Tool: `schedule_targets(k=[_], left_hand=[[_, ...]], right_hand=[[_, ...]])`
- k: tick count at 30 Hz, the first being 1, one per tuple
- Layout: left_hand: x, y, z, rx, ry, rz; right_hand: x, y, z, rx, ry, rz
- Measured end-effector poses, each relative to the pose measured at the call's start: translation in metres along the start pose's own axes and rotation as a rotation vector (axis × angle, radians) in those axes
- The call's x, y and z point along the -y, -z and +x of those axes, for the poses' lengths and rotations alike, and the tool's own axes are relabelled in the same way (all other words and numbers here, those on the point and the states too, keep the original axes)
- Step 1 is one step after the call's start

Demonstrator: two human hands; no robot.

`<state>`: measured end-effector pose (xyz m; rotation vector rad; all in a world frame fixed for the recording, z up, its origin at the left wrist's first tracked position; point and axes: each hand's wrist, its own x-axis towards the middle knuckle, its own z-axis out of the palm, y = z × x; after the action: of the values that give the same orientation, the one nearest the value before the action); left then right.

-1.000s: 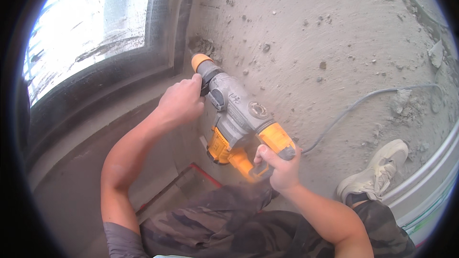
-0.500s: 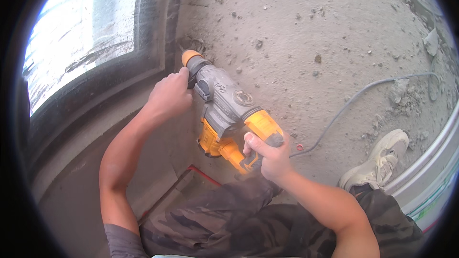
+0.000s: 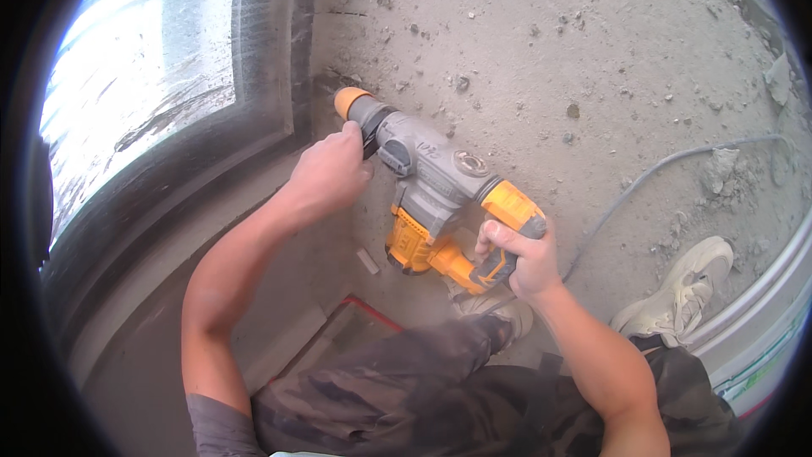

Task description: The person uses a yellow and gray rotary hammer drill to chase a groove into a concrete wall. The person holds the tool with both hands and moves it along the wall surface, creating a channel for pipes.

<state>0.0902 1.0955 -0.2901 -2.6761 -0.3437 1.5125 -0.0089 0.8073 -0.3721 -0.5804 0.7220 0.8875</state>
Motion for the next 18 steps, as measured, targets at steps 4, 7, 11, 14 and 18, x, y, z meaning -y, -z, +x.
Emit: schedule_targets(k=[4,7,11,14,18], left_hand=[[-0.01,0.005,0.003,0.037,0.053,0.005],[-0.018,0.017,-0.002,0.099,0.055,0.031],[-0.03,0.031,-0.005,0.131,0.032,-0.043],[-0.036,0.042,-0.001,0.127,-0.011,-0.066],[-0.041,0.041,0.003,0.149,0.001,-0.055]], right_hand=[[0.007,0.007,0.0,-0.002,-0.027,-0.02],[0.014,0.006,-0.003,-0.022,-0.01,-0.016],[0.065,-0.007,-0.014,-0.082,-0.028,-0.088],[0.086,0.002,-0.01,-0.046,0.002,-0.129],[0.088,0.014,0.004,-0.039,-0.048,-0.133]])
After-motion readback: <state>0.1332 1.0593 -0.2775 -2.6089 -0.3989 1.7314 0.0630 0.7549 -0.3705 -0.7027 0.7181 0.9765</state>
